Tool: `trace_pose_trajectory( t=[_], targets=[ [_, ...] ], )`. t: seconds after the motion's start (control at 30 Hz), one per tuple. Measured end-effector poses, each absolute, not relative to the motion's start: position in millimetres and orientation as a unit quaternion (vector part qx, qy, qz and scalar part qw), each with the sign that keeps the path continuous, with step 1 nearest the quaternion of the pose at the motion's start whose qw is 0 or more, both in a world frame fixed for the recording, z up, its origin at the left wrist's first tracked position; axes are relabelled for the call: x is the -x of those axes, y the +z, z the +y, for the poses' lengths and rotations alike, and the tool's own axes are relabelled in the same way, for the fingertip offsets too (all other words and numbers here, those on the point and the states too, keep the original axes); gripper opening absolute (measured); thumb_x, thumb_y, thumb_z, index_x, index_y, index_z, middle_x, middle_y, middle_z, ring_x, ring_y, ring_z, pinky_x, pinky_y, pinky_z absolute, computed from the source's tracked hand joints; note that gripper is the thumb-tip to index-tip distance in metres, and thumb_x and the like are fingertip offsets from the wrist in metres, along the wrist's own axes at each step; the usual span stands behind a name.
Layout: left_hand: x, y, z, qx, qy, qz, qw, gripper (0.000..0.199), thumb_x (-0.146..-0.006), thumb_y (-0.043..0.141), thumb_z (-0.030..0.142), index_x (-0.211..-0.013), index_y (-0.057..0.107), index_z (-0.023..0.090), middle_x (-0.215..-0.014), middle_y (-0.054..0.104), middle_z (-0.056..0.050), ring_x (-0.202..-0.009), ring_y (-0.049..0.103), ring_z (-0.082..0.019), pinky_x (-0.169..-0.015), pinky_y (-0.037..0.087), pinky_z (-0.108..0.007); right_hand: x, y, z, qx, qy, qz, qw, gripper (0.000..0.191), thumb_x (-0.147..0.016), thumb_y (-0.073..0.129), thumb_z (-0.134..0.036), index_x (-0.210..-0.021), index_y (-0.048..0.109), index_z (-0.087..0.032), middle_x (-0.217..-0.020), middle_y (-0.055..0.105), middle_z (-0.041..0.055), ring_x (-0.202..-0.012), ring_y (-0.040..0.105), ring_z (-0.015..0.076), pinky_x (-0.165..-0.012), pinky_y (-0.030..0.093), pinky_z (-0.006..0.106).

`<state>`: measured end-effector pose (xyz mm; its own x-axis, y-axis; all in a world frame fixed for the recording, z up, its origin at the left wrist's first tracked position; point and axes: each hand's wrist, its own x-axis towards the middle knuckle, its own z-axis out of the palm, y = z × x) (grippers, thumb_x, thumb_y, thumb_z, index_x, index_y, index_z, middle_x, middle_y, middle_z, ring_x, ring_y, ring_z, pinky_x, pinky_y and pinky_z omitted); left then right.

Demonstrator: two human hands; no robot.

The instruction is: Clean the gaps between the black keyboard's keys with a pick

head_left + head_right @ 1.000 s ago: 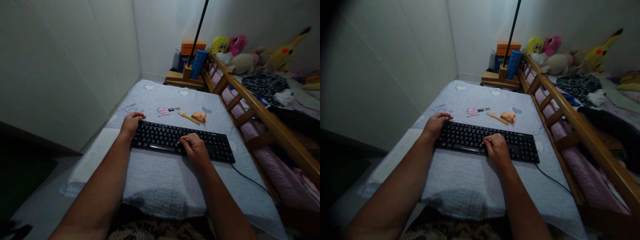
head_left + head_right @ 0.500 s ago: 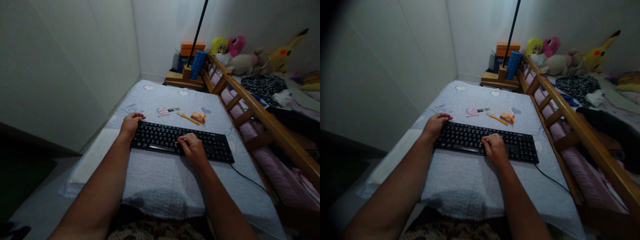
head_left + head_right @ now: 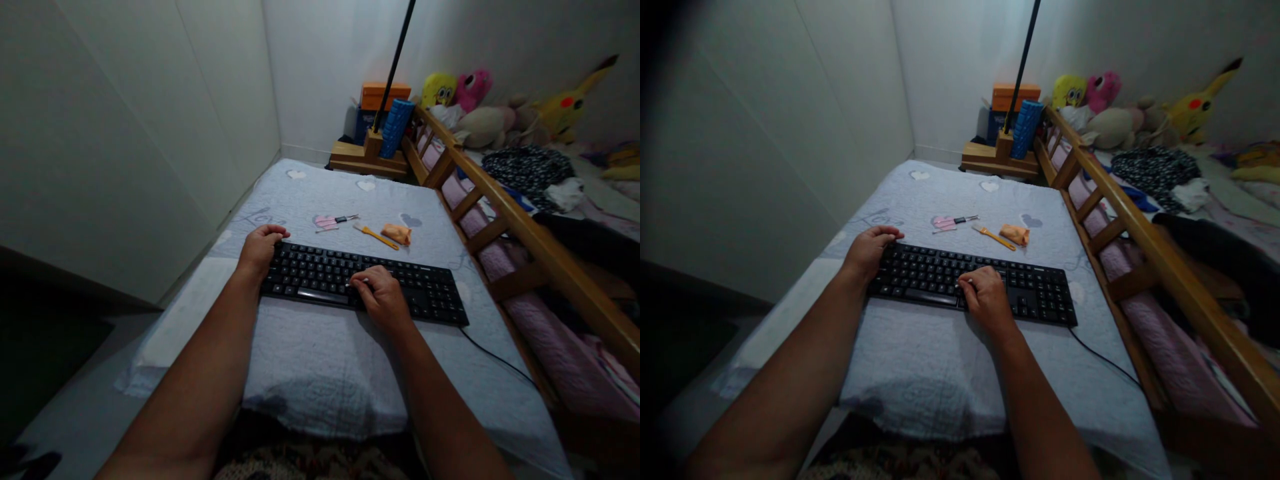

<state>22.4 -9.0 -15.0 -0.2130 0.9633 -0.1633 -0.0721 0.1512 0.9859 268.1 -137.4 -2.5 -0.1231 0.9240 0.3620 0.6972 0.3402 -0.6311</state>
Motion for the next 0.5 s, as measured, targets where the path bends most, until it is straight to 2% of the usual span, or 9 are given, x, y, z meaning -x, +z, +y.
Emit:
trace_pose_trajectory(
  t=[0.5],
  targets=[
    [-22.3,-14.8,-9.8,-0.387,0.526,0.573,0.495,0.013,-0.063,0.061,0.017,-0.076,0.064,0.018,-0.082,0.071,-0.005,-0.072,0.059,-0.017,-0.073,0.043,-0.03,-278.9,0.6,-139.8,0.576,0.15,-0.717,0.361,0.018,-0.092,0.053,-0.02,-0.082,0.067,-0.022,-0.085,0.07,0.0068,-0.089,0.062,0.0245,-0.081,0.045,0.039]
  ],
)
